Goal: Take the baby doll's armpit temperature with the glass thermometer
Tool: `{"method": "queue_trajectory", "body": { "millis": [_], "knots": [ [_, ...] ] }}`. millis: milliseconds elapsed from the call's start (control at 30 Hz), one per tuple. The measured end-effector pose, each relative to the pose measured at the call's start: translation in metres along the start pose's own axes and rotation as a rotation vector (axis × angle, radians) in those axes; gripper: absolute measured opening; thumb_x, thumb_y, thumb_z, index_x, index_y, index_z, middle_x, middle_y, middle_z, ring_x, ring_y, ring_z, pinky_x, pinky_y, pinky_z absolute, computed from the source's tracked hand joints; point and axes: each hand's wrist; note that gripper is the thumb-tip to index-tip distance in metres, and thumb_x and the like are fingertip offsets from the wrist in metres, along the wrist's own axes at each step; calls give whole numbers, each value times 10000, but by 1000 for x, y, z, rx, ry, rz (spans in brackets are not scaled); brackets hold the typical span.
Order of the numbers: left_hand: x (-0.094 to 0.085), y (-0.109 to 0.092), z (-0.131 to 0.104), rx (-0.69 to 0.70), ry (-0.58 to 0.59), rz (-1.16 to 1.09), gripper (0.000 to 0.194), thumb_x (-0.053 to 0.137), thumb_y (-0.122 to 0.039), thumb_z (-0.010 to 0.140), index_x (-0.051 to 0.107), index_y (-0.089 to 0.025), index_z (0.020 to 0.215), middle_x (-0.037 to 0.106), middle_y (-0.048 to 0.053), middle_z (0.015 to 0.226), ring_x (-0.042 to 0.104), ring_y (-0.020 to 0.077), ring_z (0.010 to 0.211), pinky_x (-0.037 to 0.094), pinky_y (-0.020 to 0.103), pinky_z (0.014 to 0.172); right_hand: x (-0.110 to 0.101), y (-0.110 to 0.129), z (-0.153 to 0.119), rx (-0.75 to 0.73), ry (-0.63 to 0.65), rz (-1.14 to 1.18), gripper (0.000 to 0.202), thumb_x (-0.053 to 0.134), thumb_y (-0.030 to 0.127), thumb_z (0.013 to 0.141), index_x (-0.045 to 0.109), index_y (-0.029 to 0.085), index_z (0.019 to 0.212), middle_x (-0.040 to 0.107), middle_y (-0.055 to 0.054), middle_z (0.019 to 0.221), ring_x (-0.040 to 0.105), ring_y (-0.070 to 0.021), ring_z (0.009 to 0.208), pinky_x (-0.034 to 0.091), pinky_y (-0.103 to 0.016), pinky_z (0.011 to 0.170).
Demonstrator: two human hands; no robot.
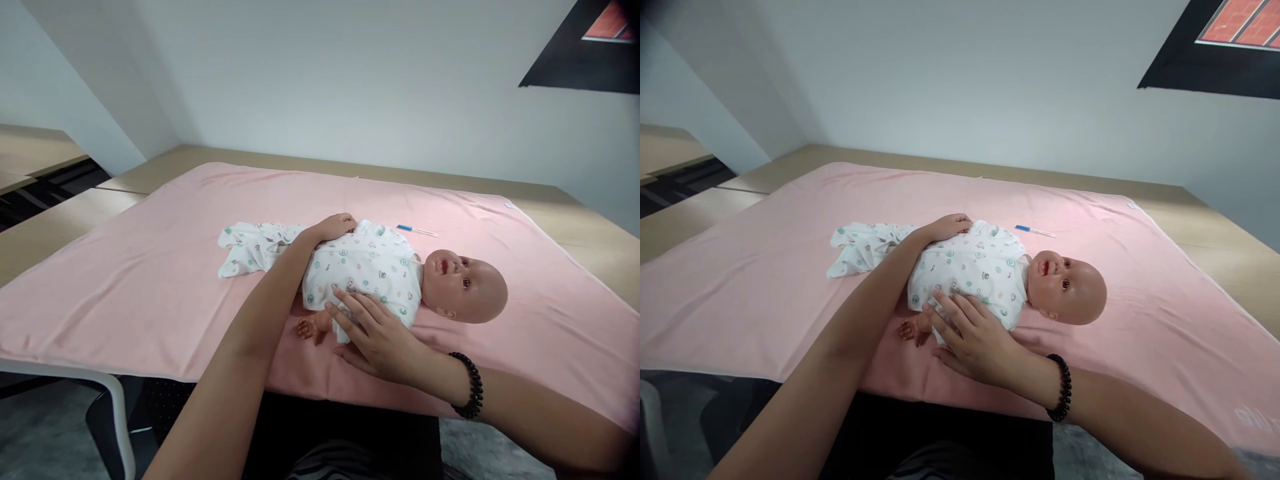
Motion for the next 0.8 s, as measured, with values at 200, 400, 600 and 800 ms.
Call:
{"method": "queue_trajectory", "body": {
  "millis": [200, 400, 600, 800],
  "knots": [
    [0, 1, 0, 9, -1, 1, 396, 484, -547, 888, 627, -236, 1087, 672, 78, 1222, 605, 257, 1107, 447, 393, 1013, -1, -3, 0, 89, -60, 146, 604, 521, 255, 822, 488, 31, 1382, 556, -247, 1316, 508, -408, 1210, 440, -625, 1019],
    [0, -1, -2, 10, 0, 7, 406, 480, -544, 887, 624, -229, 1100, 672, 86, 1243, 603, 260, 1129, 431, 392, 1045, 5, -2, 2, 86, -77, 171, 478, 517, 186, 869, 474, 76, 1333, 622, -199, 1256, 570, -343, 1136, 456, -535, 969],
    [-1, 0, -2, 9, 24, 29, 418, 458, -543, 911, 611, -223, 1133, 667, 81, 1255, 599, 246, 1122, 442, 373, 1022, 6, -3, 4, 91, -169, 175, 322, 529, 160, 894, 498, 109, 1210, 649, -192, 1229, 604, -316, 1121, 464, -496, 942],
    [1, -1, 0, 33, 7, 27, 375, 452, -481, 934, 611, -208, 1137, 634, 73, 1350, 587, 232, 1187, 448, 333, 1036, 7, -2, 3, 75, -157, 97, 304, 510, 163, 934, 532, 105, 1232, 656, -171, 1261, 594, -303, 1108, 430, -489, 982]
  ]
}}
Point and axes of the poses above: each hand's wrist, its own z-axis towards the middle knuckle, its own x-axis out of the palm, y = z × x
